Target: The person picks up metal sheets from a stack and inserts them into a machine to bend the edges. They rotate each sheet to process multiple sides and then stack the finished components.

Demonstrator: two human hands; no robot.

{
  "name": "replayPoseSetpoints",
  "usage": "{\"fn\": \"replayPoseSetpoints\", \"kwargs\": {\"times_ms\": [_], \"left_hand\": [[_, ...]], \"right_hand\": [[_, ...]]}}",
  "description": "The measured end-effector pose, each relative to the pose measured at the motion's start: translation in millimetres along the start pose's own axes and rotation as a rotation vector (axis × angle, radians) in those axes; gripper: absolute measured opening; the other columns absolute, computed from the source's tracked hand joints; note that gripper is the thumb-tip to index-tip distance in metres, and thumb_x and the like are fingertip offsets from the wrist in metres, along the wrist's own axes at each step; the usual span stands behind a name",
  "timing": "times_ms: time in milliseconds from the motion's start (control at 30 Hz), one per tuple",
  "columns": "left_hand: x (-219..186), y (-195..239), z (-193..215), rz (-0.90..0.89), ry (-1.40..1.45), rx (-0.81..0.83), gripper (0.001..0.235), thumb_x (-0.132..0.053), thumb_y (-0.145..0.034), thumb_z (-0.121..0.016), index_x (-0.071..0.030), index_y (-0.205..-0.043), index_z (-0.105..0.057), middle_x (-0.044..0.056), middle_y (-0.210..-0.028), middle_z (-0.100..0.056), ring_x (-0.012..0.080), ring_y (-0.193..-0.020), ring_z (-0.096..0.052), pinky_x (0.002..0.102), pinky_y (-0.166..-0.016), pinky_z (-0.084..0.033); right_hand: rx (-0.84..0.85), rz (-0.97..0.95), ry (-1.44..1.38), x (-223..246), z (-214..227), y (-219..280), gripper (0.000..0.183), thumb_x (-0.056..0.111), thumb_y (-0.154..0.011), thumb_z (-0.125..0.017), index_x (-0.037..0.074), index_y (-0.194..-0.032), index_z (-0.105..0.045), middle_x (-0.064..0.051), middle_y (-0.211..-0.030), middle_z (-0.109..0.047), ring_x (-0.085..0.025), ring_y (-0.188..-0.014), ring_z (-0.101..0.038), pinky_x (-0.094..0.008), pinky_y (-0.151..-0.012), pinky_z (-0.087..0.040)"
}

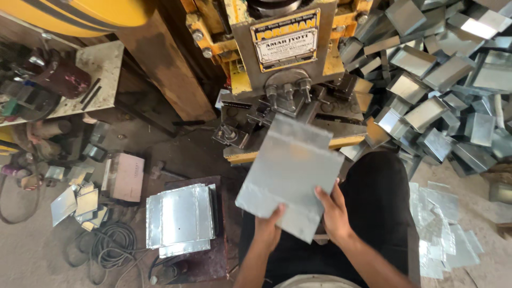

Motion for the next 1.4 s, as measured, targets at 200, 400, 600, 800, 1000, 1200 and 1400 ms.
{"fn": "replayPoseSetpoints", "kwargs": {"times_ms": [200,400,600,800,1000,1200,1400], "left_hand": [[-21,-62,-31,-0.042,0.085,-0.074,0.073,-0.009,-0.085,-0.076,-0.005,-0.147,-0.039,0.01,-0.131,-0.056,0.0258,-0.122,-0.057,0.043,-0.101,-0.05],[-15,-69,-36,-0.115,0.192,-0.156,0.07,-0.005,-0.081,-0.076,-0.009,-0.141,-0.04,0.008,-0.119,-0.056,0.0236,-0.112,-0.058,0.044,-0.096,-0.051],[-18,-75,-34,-0.111,0.193,-0.177,0.067,-0.003,-0.08,-0.076,-0.009,-0.138,-0.043,0.009,-0.117,-0.056,0.0254,-0.111,-0.059,0.045,-0.095,-0.05],[-21,-59,-40,-0.073,0.151,-0.175,0.064,-0.005,-0.083,-0.074,-0.006,-0.14,-0.044,0.01,-0.124,-0.057,0.0245,-0.113,-0.06,0.043,-0.095,-0.05],[-52,37,-62,0.116,0.074,0.24,0.07,-0.035,-0.106,-0.064,0.002,-0.158,-0.037,0.017,-0.134,-0.058,0.0235,-0.108,-0.061,0.033,-0.079,-0.051],[-98,83,-81,-0.049,-0.204,0.859,0.085,-0.066,-0.096,-0.067,0.005,-0.142,-0.059,0.025,-0.124,-0.07,0.0289,-0.103,-0.074,0.037,-0.082,-0.062],[-126,70,-108,-0.287,-0.554,0.831,0.075,-0.061,-0.096,-0.07,0.004,-0.133,-0.065,0.022,-0.121,-0.073,0.0292,-0.103,-0.075,0.041,-0.089,-0.063]], "right_hand": [[-0.11,0.042,-0.087,44,-35,-49,0.051,0.023,-0.099,-0.054,0.004,-0.146,-0.045,-0.013,-0.134,-0.06,-0.025,-0.121,-0.058,-0.04,-0.101,-0.048],[-0.011,-0.181,-0.227,34,-9,-54,0.052,0.038,-0.101,-0.043,0.011,-0.145,-0.046,-0.008,-0.137,-0.062,-0.023,-0.122,-0.061,-0.039,-0.101,-0.048],[-0.19,0.251,0.039,51,40,-60,0.043,0.001,-0.096,-0.052,0.006,-0.137,-0.043,-0.014,-0.124,-0.054,-0.03,-0.107,-0.055,-0.043,-0.087,-0.05],[-0.261,1.022,1.213,101,-3,-36,0.079,-0.007,-0.063,-0.068,0.006,-0.138,-0.048,-0.023,-0.143,-0.045,-0.048,-0.125,-0.049,-0.051,-0.105,-0.042],[0.001,1.182,1.257,102,-7,-4,0.068,0.008,-0.062,-0.086,0.006,-0.126,-0.063,-0.011,-0.112,-0.074,-0.027,-0.105,-0.067,-0.049,-0.095,-0.04],[-0.136,0.285,0.633,23,26,26,0.038,0.022,-0.089,-0.074,0.0,-0.118,-0.061,-0.016,-0.096,-0.074,-0.02,-0.08,-0.074,-0.035,-0.07,-0.061],[-0.138,0.087,0.121,12,2,17,0.043,0.015,-0.095,-0.062,0.0,-0.133,-0.049,-0.016,-0.118,-0.066,-0.021,-0.105,-0.066,-0.037,-0.088,-0.056]]}}
Point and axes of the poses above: each hand's wrist, its own y-axis away from the middle knuckle, its own z-axis out of the back of the hand, x = y × z, the point moved 6 cm from there along -y, towards the middle knuckle
